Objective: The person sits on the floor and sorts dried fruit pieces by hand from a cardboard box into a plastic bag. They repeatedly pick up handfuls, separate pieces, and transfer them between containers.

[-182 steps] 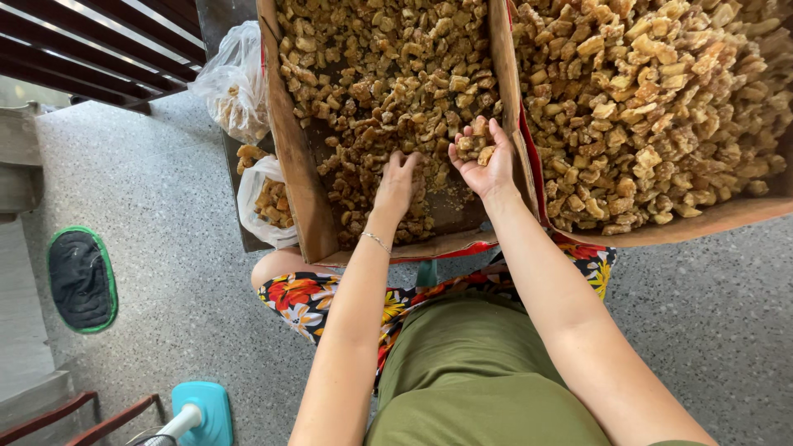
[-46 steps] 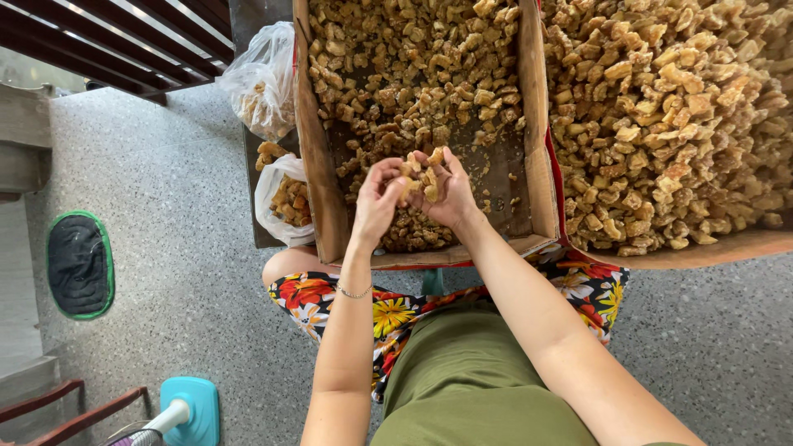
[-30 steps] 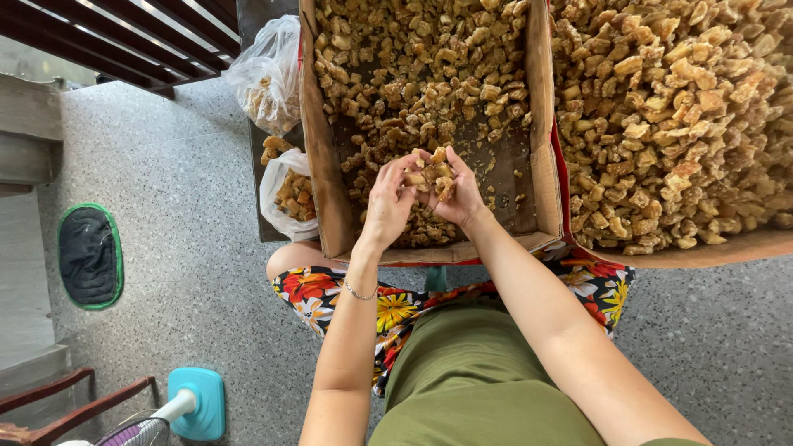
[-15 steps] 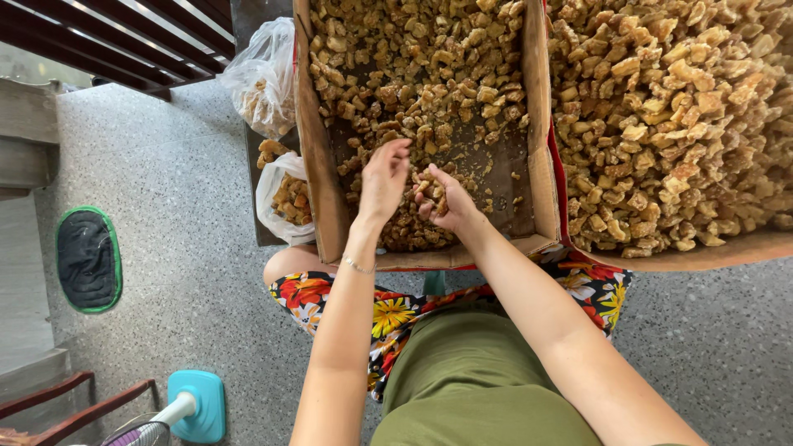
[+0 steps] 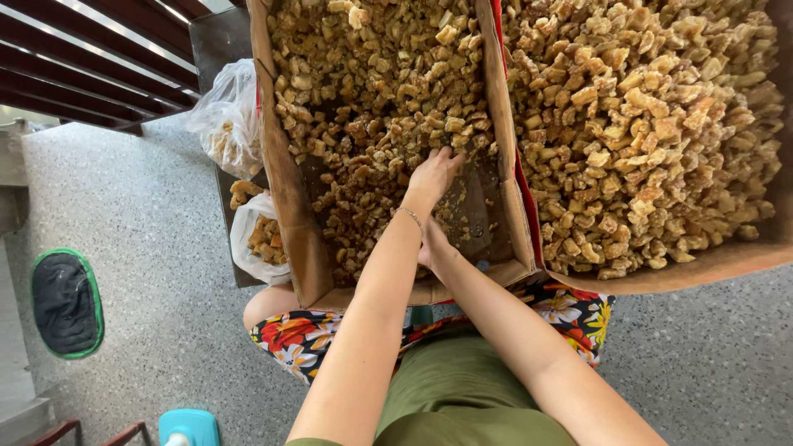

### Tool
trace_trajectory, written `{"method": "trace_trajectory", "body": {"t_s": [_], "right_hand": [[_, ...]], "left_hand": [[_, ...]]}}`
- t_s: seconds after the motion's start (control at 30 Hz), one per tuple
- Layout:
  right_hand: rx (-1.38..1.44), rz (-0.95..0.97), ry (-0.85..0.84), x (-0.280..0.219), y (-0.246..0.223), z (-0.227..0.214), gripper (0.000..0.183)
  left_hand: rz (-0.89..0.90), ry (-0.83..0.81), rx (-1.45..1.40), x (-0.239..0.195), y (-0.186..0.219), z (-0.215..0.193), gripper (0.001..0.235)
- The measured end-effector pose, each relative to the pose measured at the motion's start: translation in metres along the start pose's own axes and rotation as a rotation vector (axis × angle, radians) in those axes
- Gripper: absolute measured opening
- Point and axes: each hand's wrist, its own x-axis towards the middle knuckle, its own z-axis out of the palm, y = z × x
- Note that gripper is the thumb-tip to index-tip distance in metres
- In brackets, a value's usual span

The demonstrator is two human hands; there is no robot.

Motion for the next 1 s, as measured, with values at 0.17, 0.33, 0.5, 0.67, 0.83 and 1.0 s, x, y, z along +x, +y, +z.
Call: {"method": "trace_trajectory", "body": {"t_s": [0.17, 0.33, 0.5, 0.67, 0.83, 1.0], "right_hand": [[-0.220, 0.048, 0.294, -0.027, -0.016, 0.042, 0.041], [-0.038, -0.087, -0.139, -0.043, -0.024, 0.049, 0.048], [0.001, -0.031, -0.120, -0.053, -0.033, 0.068, 0.058], [0.001, 0.007, -0.212, -0.064, -0.037, 0.072, 0.063], [-0.037, -0.006, -0.236, -0.061, -0.035, 0.062, 0.056], [-0.004, 0.008, -0.251, -0.063, -0.038, 0.062, 0.056]], "left_hand": [[-0.311, -0.189, -0.820, -0.022, -0.016, -0.052, 0.033], [-0.174, 0.013, -1.945, -0.108, -0.043, -0.111, 0.042], [-0.287, 0.212, -1.686, -0.170, -0.052, -0.123, 0.042], [-0.391, 0.245, -1.162, -0.190, -0.028, -0.127, 0.040], [-0.241, 0.288, -0.774, -0.198, 0.001, -0.130, 0.040], [-0.308, 0.518, -0.654, -0.218, -0.004, -0.115, 0.034]]}}
